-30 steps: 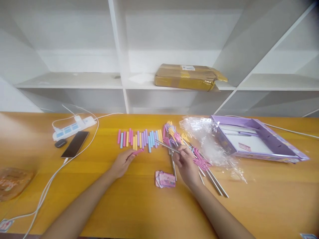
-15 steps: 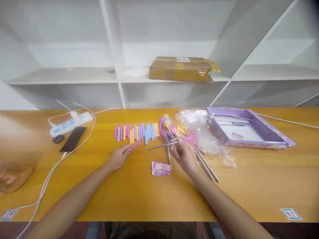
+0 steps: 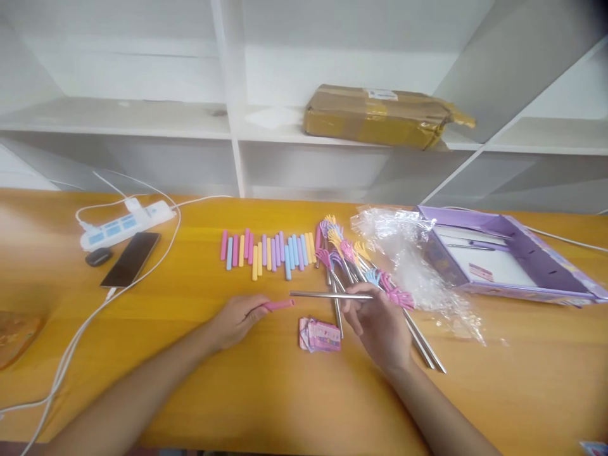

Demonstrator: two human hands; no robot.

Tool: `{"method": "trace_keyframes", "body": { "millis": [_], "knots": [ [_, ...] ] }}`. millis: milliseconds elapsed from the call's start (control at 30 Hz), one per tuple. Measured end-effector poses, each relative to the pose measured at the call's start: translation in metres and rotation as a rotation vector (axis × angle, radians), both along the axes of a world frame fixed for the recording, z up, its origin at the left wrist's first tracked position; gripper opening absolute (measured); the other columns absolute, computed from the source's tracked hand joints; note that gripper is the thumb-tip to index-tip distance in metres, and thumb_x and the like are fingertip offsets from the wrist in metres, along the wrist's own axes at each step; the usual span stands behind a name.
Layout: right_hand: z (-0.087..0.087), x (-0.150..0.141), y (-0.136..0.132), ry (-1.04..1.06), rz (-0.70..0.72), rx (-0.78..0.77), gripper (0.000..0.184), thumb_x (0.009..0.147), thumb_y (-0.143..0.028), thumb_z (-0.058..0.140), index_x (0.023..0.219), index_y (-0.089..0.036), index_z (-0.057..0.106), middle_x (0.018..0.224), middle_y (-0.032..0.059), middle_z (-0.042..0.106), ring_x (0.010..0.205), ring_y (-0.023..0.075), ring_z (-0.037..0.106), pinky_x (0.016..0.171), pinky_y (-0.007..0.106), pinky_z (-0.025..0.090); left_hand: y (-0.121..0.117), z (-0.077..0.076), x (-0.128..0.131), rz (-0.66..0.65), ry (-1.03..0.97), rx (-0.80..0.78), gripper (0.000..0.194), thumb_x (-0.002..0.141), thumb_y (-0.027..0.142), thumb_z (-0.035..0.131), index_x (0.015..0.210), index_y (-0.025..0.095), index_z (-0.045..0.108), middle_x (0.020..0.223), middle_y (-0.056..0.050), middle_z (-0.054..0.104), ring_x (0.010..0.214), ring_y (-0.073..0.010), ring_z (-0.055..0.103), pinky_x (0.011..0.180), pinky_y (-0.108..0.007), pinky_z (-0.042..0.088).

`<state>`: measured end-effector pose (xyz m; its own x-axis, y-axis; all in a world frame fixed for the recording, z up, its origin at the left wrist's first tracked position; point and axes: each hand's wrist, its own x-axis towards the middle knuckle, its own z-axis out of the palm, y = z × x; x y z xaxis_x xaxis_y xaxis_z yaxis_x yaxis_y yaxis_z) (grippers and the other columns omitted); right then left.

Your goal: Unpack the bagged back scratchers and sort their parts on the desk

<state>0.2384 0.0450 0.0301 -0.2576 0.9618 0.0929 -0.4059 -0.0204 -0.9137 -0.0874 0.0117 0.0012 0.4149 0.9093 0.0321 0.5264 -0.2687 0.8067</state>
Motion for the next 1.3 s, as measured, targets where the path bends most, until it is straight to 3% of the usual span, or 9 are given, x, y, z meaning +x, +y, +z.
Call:
{"method": "trace_keyframes", "body": {
  "millis": [400,600,867,1000,1167,1300],
  "knots": [
    [-0.002,0.005,0.001,-0.027,-0.051,-0.042,0.028,0.105,-0.051,0.061,0.095,-0.025,0.064,0.071,-0.0007,0.072,0.043,0.0108,0.046,0.051,0.029,0.036,-0.002,0.003,0.002,-0.005,-0.025,-0.008,0.056,0.113,0.062,0.036,0.114,0.020,0.073,0.097,-0.004,0.077,0.086,-0.0204,0.070,0.078,-0.029,0.049],
    [-0.005,0.005,0.003,-0.021,-0.102,-0.066,0.027,0.105,-0.049,0.059,0.095,-0.025,0.064,0.070,-0.0022,0.069,0.042,0.0103,0.043,0.049,0.028,0.036,-0.002,0.005,0.002,0.070,-0.058,0.009,0.055,0.112,0.062,0.039,0.113,0.021,0.076,0.102,-0.005,0.080,0.089,-0.0210,0.072,0.078,-0.029,0.051],
    [-0.008,0.005,0.005,-0.058,-0.070,-0.058,0.029,0.103,-0.053,0.063,0.094,-0.025,0.065,0.068,-0.0028,0.068,0.042,0.0103,0.042,0.049,0.028,0.036,0.000,0.002,0.001,0.139,-0.030,0.065,0.054,0.112,0.060,0.043,0.111,0.020,0.078,0.089,-0.003,0.077,0.076,-0.0182,0.068,0.070,-0.027,0.048],
    [-0.013,0.008,0.007,-0.103,-0.054,-0.014,0.030,0.102,-0.054,0.066,0.093,-0.025,0.067,0.072,-0.0021,0.065,0.046,0.0114,0.046,0.048,0.028,0.035,0.001,0.001,-0.002,0.069,-0.006,0.176,0.051,0.113,0.058,0.043,0.120,0.021,0.077,0.098,-0.006,0.078,0.086,-0.0197,0.070,0.081,-0.029,0.052],
    [-0.024,0.010,0.008,-0.165,-0.018,0.036,0.032,0.104,-0.055,0.064,0.095,-0.025,0.069,0.071,-0.0010,0.062,0.053,0.0144,0.051,0.053,0.030,0.043,0.000,0.004,0.000,-0.012,0.065,0.209,0.049,0.114,0.055,0.040,0.111,0.023,0.077,0.093,-0.005,0.074,0.082,-0.0184,0.067,0.079,-0.028,0.050],
    [-0.023,0.007,0.009,-0.164,-0.093,0.056,0.036,0.103,-0.059,0.064,0.101,-0.024,0.070,0.067,-0.0011,0.062,0.056,0.0167,0.054,0.053,0.031,0.046,-0.001,0.005,0.001,0.118,0.037,0.188,0.042,0.114,0.050,0.043,0.113,0.022,0.074,0.093,-0.003,0.074,0.082,-0.0181,0.068,0.078,-0.028,0.051]
  ]
}}
